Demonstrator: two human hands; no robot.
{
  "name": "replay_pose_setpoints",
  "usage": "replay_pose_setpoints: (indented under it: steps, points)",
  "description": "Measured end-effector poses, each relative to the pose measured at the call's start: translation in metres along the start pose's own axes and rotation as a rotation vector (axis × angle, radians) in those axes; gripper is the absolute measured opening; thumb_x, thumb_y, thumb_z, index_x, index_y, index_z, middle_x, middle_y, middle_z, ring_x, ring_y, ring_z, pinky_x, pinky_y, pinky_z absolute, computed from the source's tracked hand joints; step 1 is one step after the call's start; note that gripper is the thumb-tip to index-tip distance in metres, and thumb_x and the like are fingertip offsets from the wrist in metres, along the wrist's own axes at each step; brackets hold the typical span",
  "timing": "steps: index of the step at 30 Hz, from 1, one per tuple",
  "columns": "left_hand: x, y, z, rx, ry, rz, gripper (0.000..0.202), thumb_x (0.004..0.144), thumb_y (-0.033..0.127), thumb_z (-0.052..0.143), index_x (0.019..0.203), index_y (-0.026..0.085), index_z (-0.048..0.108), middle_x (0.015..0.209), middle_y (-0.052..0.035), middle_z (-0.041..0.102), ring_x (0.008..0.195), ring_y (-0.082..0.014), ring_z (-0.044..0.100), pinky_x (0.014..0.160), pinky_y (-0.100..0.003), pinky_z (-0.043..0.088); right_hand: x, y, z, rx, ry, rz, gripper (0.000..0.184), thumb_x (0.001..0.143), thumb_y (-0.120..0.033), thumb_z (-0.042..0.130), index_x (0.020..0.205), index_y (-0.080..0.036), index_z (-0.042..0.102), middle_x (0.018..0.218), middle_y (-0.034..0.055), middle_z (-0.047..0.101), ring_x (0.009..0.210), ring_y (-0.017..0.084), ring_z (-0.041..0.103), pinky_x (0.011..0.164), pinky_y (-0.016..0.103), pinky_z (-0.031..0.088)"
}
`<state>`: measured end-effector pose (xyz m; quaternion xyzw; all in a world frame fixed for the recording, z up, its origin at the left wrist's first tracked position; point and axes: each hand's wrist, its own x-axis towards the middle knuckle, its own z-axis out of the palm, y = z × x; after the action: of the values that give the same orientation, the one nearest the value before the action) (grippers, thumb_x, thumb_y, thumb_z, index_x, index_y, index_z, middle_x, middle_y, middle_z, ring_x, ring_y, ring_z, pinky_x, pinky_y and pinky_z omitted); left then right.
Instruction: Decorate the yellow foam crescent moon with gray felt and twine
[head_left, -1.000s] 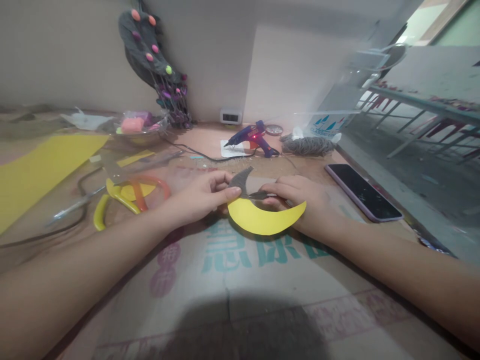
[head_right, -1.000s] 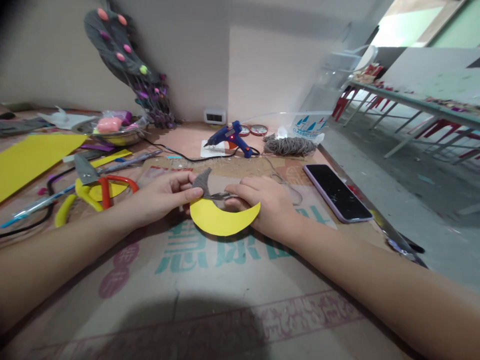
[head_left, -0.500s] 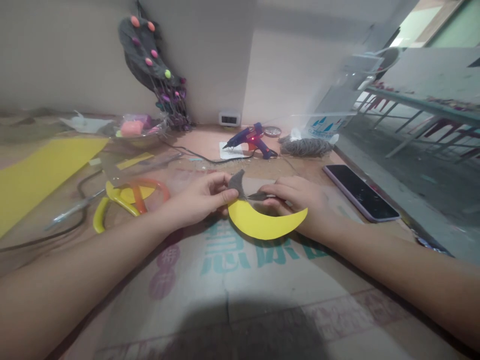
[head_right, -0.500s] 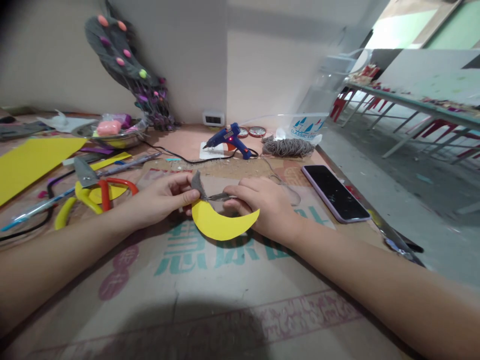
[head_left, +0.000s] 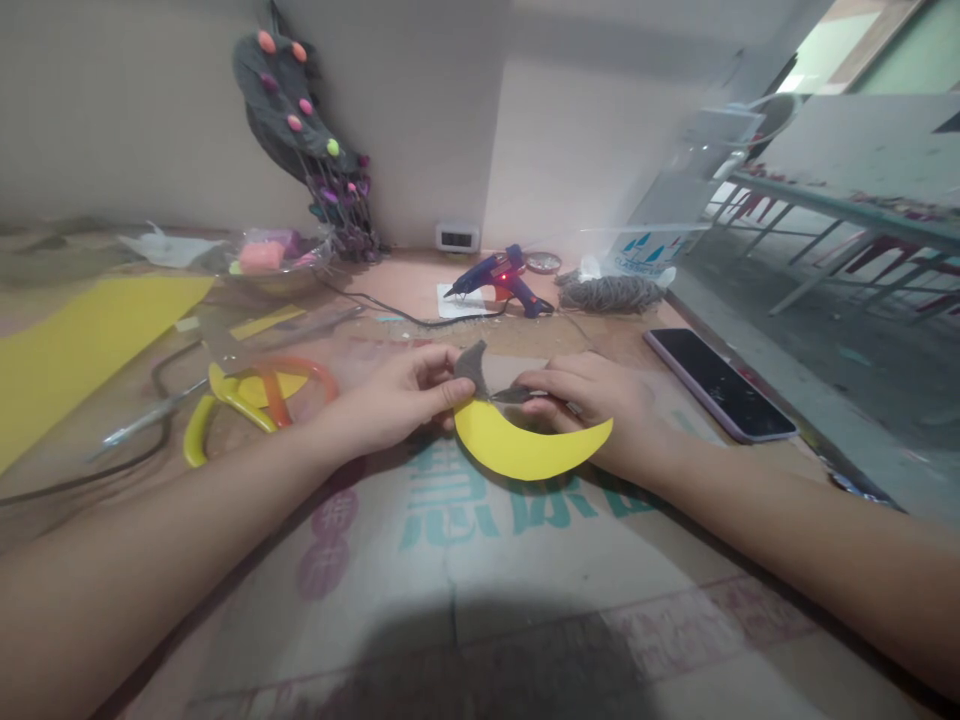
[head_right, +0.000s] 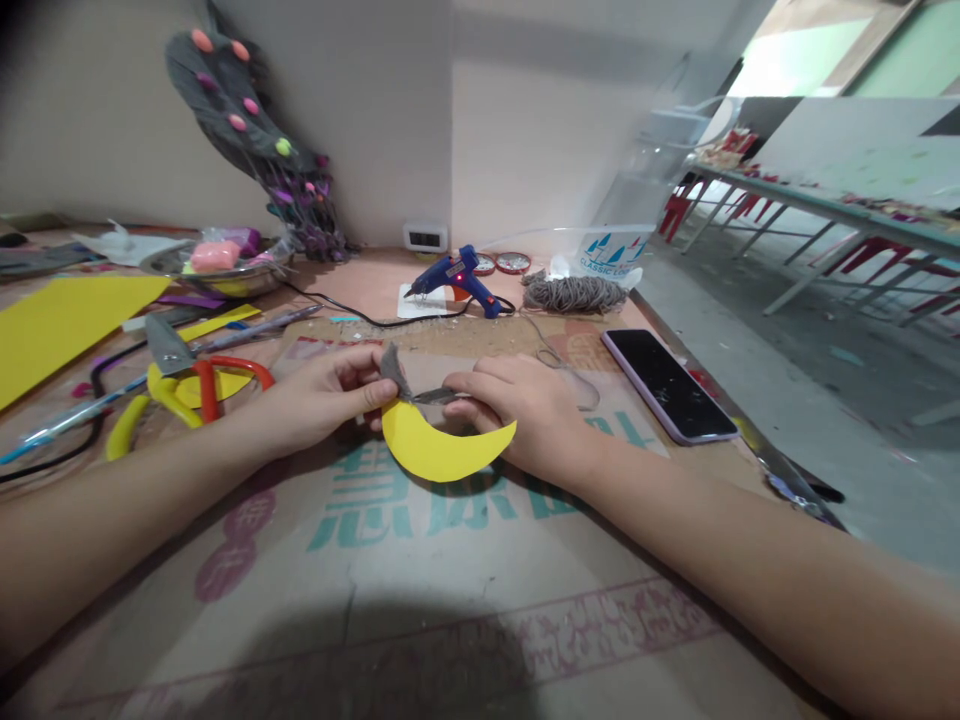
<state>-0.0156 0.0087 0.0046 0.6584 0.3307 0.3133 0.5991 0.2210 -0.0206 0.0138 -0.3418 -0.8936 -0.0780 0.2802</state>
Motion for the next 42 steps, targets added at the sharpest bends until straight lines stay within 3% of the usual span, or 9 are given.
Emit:
replay_pose_setpoints:
  steps: [6,11,42]
  points:
    - [-0.0007,0.0019,0.0001,-0.004,-0.012,-0.016,0.023,0.081,0.036,0.066,0.082,0.017,0.054,0.064,0.0055,0.052,0.052,-0.0059,0.048,0.049,-0.016,0.038,0.0024,0.0020,0.0007,0.131,-0.113,0.072,0.034,0.097,-0.042,0.045,0.095,-0.017,0.068,0.069,0.0025,0.061,0.065,0.014,0.053,0.061,0.026,0.034]
    - [-0.0013,0.0028,-0.0008,-0.013,-0.040,-0.021,0.025,0.080,0.039,0.066,0.081,0.017,0.054,0.063,0.0051,0.052,0.052,-0.0067,0.047,0.049,-0.017,0.036,0.0034,0.0015,-0.0002,0.209,-0.100,0.057,0.035,0.097,-0.042,0.045,0.095,-0.016,0.068,0.070,0.0025,0.061,0.066,0.014,0.053,0.061,0.026,0.033]
    - [-0.0029,0.0015,-0.0024,-0.002,-0.040,-0.002,0.024,0.082,0.039,0.065,0.084,0.017,0.056,0.063,0.0039,0.052,0.054,-0.0079,0.048,0.051,-0.018,0.037,0.0026,-0.0012,-0.0034,0.171,-0.080,0.031,0.034,0.098,-0.040,0.044,0.097,-0.016,0.067,0.071,0.0028,0.061,0.066,0.014,0.053,0.063,0.026,0.035]
